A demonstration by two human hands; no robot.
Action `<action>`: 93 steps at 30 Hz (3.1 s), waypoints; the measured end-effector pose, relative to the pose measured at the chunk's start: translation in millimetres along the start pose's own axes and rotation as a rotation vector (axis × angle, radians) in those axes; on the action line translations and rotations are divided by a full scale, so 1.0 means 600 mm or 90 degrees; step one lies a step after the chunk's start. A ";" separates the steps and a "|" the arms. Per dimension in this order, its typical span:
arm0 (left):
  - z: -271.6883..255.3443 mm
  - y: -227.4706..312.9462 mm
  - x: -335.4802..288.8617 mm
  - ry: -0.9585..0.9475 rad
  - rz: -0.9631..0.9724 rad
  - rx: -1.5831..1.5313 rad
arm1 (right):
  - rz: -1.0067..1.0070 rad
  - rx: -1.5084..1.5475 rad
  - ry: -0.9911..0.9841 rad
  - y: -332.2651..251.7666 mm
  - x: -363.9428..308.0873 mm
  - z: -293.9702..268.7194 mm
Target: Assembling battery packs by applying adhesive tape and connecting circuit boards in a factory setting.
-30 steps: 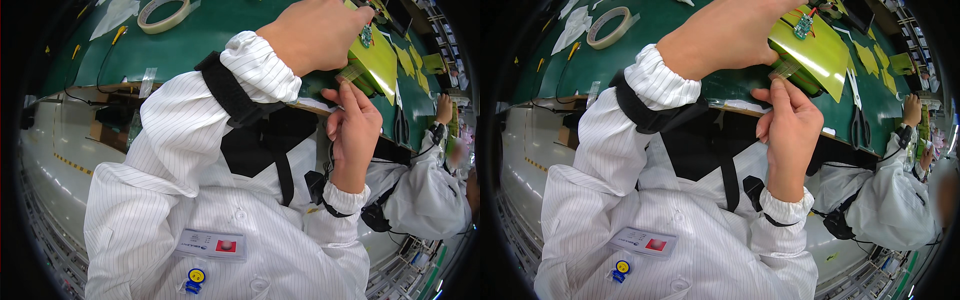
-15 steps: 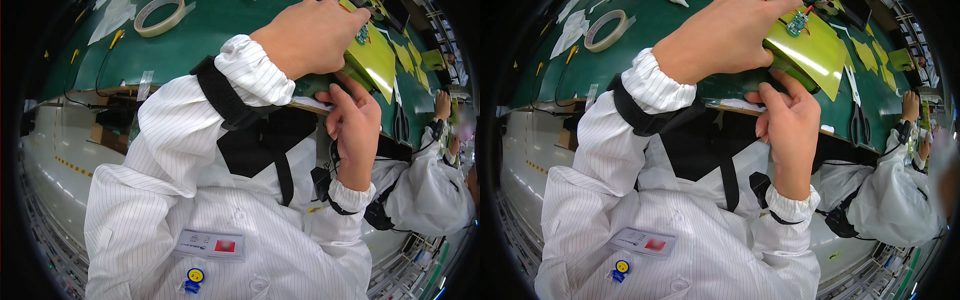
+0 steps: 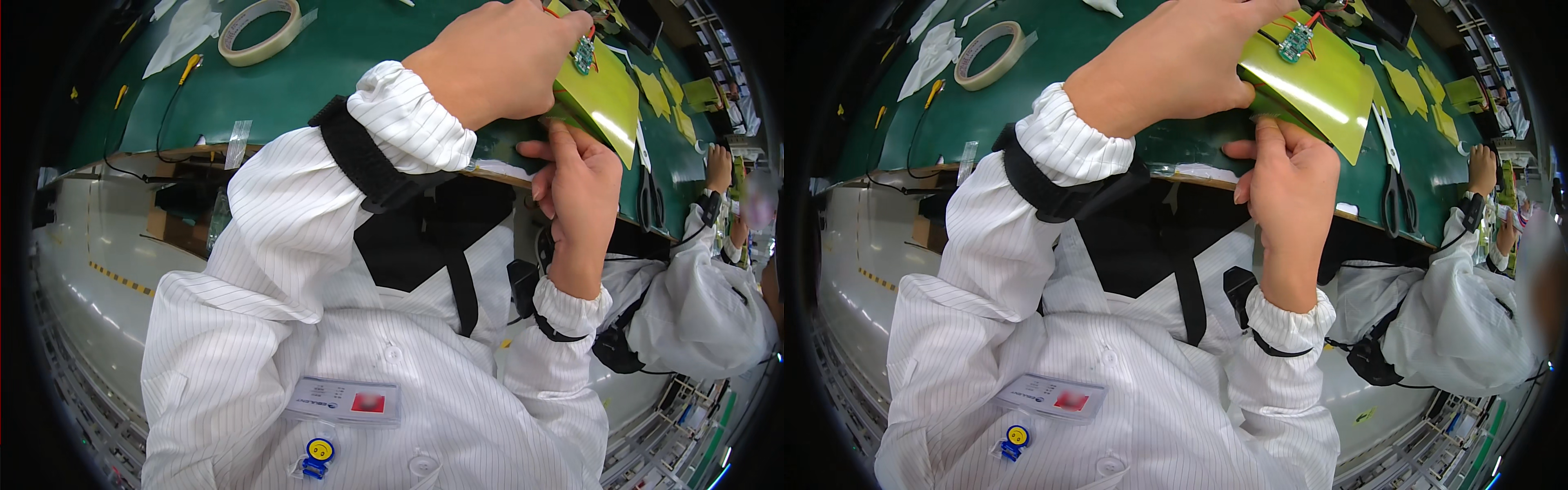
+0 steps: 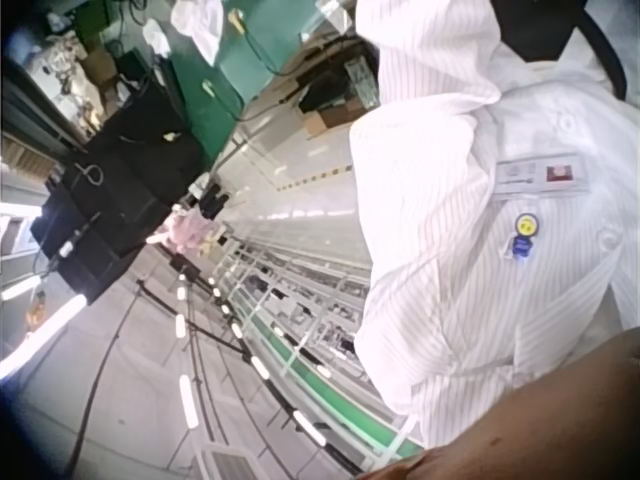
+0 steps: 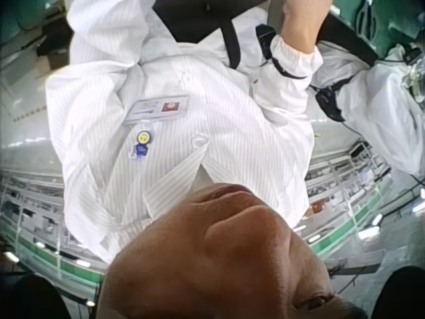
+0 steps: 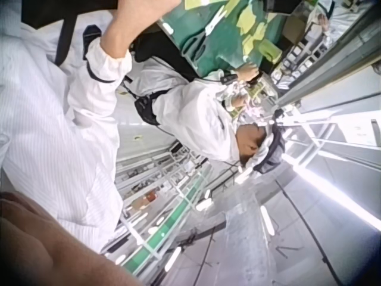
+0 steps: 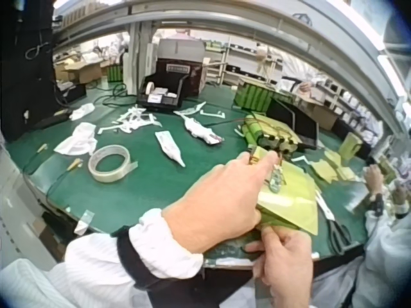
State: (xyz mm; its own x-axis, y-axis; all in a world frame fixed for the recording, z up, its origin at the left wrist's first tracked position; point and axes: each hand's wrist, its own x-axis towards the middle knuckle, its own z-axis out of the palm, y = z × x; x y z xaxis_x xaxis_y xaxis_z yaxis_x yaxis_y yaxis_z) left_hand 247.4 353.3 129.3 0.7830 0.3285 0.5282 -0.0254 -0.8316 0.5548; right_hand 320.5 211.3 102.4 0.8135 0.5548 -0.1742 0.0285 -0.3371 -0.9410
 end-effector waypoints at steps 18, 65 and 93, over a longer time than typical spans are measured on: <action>0.054 -0.037 0.004 0.047 0.003 0.148 | -0.159 -0.365 0.194 0.020 0.030 0.014; 0.059 -0.034 0.006 0.041 -0.029 0.166 | -0.728 -0.459 0.280 0.080 0.072 -0.059; 0.066 -0.032 0.000 0.089 0.003 0.202 | -0.665 -0.325 0.329 0.068 0.080 -0.048</action>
State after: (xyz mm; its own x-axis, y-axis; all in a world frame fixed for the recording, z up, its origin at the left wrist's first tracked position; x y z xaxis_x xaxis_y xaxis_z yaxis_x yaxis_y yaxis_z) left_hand 272.6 351.2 93.3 0.6900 0.3640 0.6256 0.1822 -0.9239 0.3365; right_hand 377.4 202.2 64.0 0.3971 0.4114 0.8204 0.9157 -0.2379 -0.3239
